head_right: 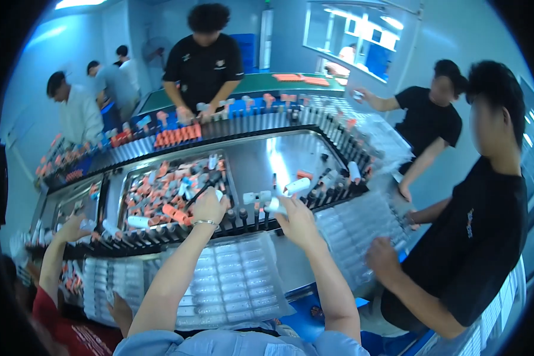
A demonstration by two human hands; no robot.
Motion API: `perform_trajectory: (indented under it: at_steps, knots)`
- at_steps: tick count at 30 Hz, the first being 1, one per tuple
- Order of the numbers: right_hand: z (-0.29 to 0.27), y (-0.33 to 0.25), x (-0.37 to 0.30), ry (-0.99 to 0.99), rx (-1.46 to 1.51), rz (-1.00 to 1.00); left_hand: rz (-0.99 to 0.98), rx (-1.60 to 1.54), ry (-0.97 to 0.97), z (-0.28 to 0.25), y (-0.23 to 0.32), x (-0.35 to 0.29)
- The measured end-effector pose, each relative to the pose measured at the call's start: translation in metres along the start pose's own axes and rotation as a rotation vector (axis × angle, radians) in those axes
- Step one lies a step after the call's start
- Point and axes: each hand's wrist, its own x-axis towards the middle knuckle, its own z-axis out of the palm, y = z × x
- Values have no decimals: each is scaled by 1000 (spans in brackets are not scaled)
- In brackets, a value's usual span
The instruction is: The recorder is sorting small white and orange plastic components from a central bin into organized trays on an assembly line.
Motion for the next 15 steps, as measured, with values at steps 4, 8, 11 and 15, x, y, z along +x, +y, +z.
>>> perform_trajectory:
  at_steps: [4, 8, 11, 15]
  knots:
    - [47, -29, 55, -126, -103, -223, -46, 29, 25, -19, -23, -7]
    - [102, -45, 76, -369, -120, -139, -82, 21, 34, -39, -51, -14]
    - [117, -75, 72, -290, -131, -91, -91, -82, -20, -49, -89, -22]
    - [125, -98, 64, -252, -140, -51, -28, -287, 413, -68, -98, -77]
